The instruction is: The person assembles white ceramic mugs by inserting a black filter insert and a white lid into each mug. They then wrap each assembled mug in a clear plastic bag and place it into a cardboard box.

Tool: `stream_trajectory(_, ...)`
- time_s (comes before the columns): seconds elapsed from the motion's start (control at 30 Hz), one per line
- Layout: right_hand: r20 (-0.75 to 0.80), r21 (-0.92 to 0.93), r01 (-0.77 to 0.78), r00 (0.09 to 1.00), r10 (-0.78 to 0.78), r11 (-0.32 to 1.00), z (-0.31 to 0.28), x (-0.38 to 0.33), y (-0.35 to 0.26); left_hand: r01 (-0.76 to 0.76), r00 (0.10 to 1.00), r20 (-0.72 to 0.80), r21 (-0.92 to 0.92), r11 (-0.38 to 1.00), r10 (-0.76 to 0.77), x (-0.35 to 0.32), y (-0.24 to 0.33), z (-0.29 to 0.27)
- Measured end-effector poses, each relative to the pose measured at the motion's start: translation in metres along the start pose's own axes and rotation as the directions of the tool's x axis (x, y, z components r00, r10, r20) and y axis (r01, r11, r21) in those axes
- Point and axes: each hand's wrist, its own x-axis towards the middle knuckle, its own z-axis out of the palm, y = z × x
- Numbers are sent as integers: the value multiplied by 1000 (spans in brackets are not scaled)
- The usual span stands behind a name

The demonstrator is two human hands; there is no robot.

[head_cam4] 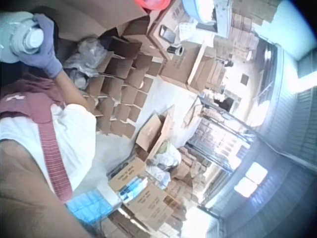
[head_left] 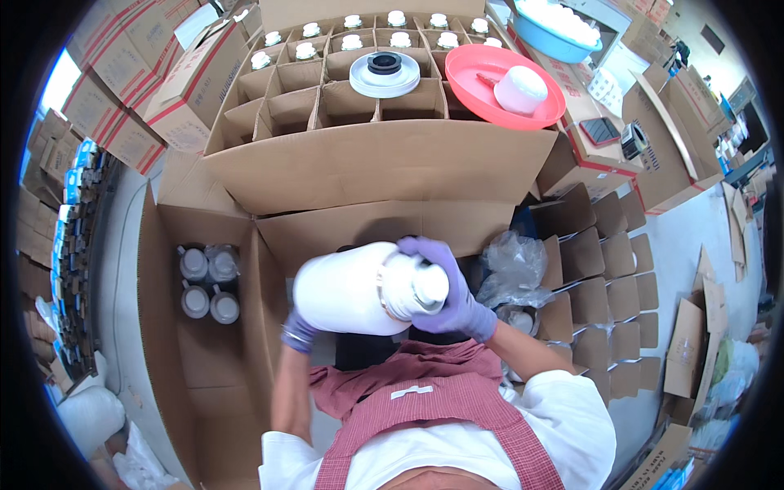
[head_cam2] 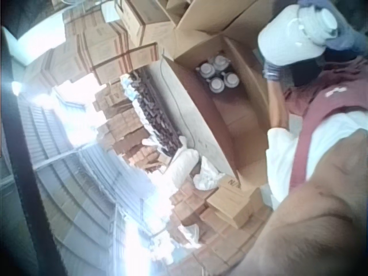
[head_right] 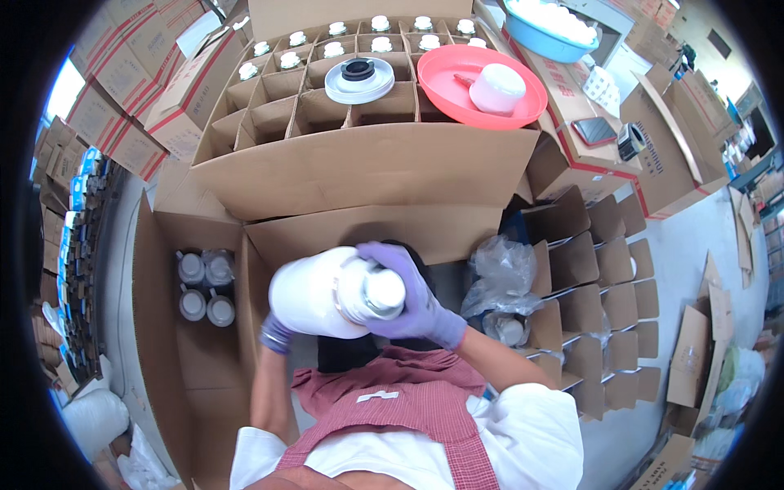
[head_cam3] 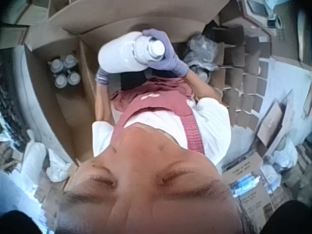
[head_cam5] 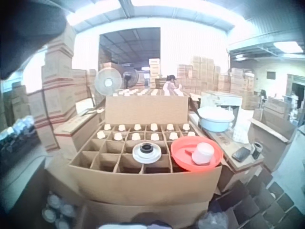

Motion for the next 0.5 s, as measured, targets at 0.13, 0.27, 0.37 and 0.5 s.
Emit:
stream_trajectory(0.13,380,-262,155,924,-46,953,-49,-34,23,-71,973,156,901,429,-167,31,74,-9)
stream_trajectory(0.27,305,-586,460,888,-345,667,-66,113,8,-160,979,144,982,-106,-142,64,55,113)
stream_trajectory(0.37,230,-708,462,866,-443,534,-80,246,23,-215,968,211,977,-12,-134,87,25,122)
stream_trajectory(0.5,262,-767,-116,841,474,631,-133,347,68,-128,967,189,941,314,-172,81,82,113)
